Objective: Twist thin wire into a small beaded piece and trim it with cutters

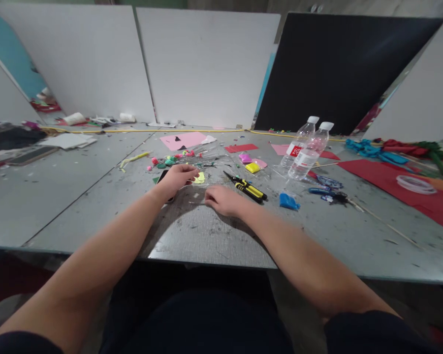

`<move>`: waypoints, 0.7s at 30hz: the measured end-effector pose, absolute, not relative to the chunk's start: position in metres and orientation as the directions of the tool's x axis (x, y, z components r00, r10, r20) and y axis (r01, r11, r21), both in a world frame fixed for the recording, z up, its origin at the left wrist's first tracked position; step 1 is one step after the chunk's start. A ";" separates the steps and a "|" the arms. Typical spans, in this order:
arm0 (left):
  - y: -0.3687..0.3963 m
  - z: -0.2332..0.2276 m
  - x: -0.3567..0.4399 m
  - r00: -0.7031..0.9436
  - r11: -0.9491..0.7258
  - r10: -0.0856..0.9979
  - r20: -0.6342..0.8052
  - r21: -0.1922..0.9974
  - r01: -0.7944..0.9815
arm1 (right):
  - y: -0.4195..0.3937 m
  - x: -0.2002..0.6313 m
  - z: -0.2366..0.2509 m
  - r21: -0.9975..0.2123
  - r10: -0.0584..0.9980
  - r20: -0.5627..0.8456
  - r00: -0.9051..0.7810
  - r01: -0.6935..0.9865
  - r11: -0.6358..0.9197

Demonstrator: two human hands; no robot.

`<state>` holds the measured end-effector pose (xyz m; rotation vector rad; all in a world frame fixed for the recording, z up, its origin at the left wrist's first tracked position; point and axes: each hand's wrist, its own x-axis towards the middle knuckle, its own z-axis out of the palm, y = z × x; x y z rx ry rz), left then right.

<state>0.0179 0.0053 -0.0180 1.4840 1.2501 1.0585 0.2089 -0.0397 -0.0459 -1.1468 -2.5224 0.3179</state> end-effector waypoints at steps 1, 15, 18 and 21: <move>0.005 -0.018 0.018 0.117 -0.078 0.992 0.053 0.973 0.219 | -0.040 0.209 -0.046 -0.339 0.767 0.224 -0.602 0.689 0.640; 0.005 -0.016 0.019 0.125 -0.069 0.991 0.041 0.971 0.228 | -0.015 0.230 -0.052 -0.370 0.853 0.337 -0.398 0.777 0.509; 0.008 -0.021 0.017 0.216 -0.125 0.974 0.062 0.947 0.295 | -0.006 0.242 -0.053 -0.299 0.906 0.307 -0.292 0.874 0.383; 0.009 -0.024 0.016 0.339 -0.265 0.933 0.122 0.869 0.419 | -0.001 0.247 -0.053 -0.237 0.923 0.256 -0.288 0.907 0.349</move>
